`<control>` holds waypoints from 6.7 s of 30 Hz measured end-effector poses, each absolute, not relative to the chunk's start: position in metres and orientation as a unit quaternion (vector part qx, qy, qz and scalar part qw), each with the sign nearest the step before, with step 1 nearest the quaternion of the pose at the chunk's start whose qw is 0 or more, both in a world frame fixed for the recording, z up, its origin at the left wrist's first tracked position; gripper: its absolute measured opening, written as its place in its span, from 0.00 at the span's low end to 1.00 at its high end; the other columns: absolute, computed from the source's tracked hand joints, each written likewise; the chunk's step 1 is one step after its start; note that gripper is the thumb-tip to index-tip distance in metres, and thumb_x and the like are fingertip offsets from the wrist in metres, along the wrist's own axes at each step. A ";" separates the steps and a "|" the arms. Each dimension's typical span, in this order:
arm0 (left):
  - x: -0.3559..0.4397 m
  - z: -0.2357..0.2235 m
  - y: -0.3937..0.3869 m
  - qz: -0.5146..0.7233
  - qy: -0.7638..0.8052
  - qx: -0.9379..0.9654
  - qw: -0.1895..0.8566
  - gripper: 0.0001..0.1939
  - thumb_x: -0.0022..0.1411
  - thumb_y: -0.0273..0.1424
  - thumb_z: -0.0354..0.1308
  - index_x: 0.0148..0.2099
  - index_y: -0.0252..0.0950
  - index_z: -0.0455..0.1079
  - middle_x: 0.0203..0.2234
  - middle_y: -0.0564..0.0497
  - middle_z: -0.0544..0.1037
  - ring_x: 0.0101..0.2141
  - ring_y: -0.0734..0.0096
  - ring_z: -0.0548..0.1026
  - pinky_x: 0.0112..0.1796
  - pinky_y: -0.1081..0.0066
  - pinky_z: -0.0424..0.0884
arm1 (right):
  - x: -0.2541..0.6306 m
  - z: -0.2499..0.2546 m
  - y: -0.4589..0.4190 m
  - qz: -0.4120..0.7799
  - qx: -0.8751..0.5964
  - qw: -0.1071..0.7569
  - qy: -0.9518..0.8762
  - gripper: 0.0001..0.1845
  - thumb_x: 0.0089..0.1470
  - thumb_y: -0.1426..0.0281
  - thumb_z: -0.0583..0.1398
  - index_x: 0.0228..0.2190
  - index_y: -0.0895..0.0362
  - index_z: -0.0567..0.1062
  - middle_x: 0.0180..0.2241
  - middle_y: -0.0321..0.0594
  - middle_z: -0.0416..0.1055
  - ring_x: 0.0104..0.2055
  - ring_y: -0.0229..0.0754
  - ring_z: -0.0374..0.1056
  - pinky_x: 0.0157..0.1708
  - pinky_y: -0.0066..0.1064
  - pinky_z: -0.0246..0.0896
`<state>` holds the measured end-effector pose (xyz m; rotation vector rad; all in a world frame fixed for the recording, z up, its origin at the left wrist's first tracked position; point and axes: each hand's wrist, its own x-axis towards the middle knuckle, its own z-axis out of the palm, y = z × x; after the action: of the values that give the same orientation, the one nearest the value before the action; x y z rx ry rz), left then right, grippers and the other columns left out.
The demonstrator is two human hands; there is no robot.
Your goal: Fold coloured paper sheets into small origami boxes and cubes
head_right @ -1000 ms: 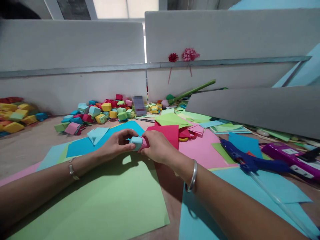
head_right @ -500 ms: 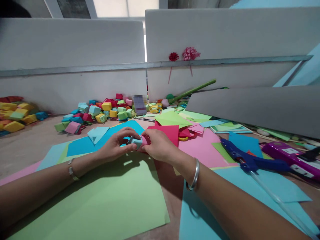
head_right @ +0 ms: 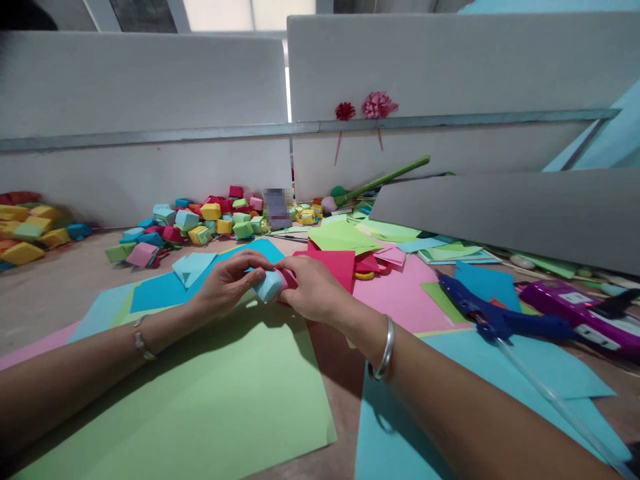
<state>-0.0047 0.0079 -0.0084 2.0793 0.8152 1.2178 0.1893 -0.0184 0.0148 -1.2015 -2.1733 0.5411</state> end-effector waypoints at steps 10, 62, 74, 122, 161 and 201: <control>-0.002 -0.013 0.008 0.465 0.341 0.694 0.430 0.21 0.63 0.47 0.53 0.50 0.37 0.69 0.41 0.47 0.74 0.38 0.67 0.73 0.38 0.68 0.71 | 0.187 0.025 -0.023 0.445 -0.405 0.387 -0.699 0.22 0.46 0.70 0.64 0.46 0.56 0.75 0.43 0.43 0.75 0.44 0.45 0.70 0.44 0.35 0.66; 0.000 -0.010 0.000 0.421 0.279 0.632 0.588 0.26 0.54 0.36 0.67 0.53 0.41 0.63 0.47 0.47 0.69 0.35 0.68 0.77 0.31 0.68 0.77 | 0.178 0.011 -0.023 0.315 -0.410 0.579 -0.631 0.04 0.48 0.71 0.64 0.28 0.56 0.80 0.36 0.40 0.79 0.44 0.44 0.73 0.47 0.36 0.68; -0.001 -0.013 0.003 0.415 0.290 0.577 0.641 0.23 0.50 0.34 0.70 0.48 0.40 0.69 0.39 0.51 0.76 0.34 0.67 0.77 0.31 0.70 0.73 | 0.189 0.018 -0.019 0.151 -0.380 0.473 -0.780 0.10 0.54 0.67 0.61 0.39 0.54 0.79 0.40 0.40 0.77 0.43 0.44 0.71 0.45 0.36 0.65; 0.002 -0.021 -0.005 0.425 0.330 0.829 0.153 0.19 0.55 0.25 0.59 0.47 0.39 0.57 0.43 0.47 0.65 0.39 0.65 0.72 0.27 0.72 0.76 | 0.169 0.005 -0.029 0.095 -0.468 0.450 -0.754 0.09 0.49 0.75 0.56 0.34 0.56 0.72 0.33 0.38 0.72 0.33 0.40 0.66 0.32 0.30 0.59; -0.002 -0.016 -0.005 0.434 0.301 0.774 0.349 0.23 0.64 0.38 0.56 0.59 0.40 0.60 0.53 0.42 0.66 0.51 0.54 0.68 0.43 0.62 0.73 | 0.171 0.008 -0.024 0.521 -0.434 0.473 -0.562 0.15 0.58 0.61 0.58 0.43 0.56 0.74 0.41 0.44 0.74 0.35 0.40 0.72 0.32 0.31 0.70; 0.003 -0.014 -0.005 0.447 0.296 0.663 0.522 0.22 0.60 0.37 0.60 0.55 0.41 0.61 0.48 0.46 0.70 0.43 0.63 0.73 0.43 0.63 0.72 | 0.186 0.009 -0.019 0.027 -0.395 0.356 -0.847 0.14 0.55 0.72 0.61 0.45 0.57 0.73 0.43 0.47 0.70 0.47 0.48 0.66 0.44 0.39 0.65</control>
<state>0.0030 -0.0046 -0.0136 1.5883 0.7101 1.0711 0.1857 -0.0192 0.0090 -1.0204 -2.1871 0.0694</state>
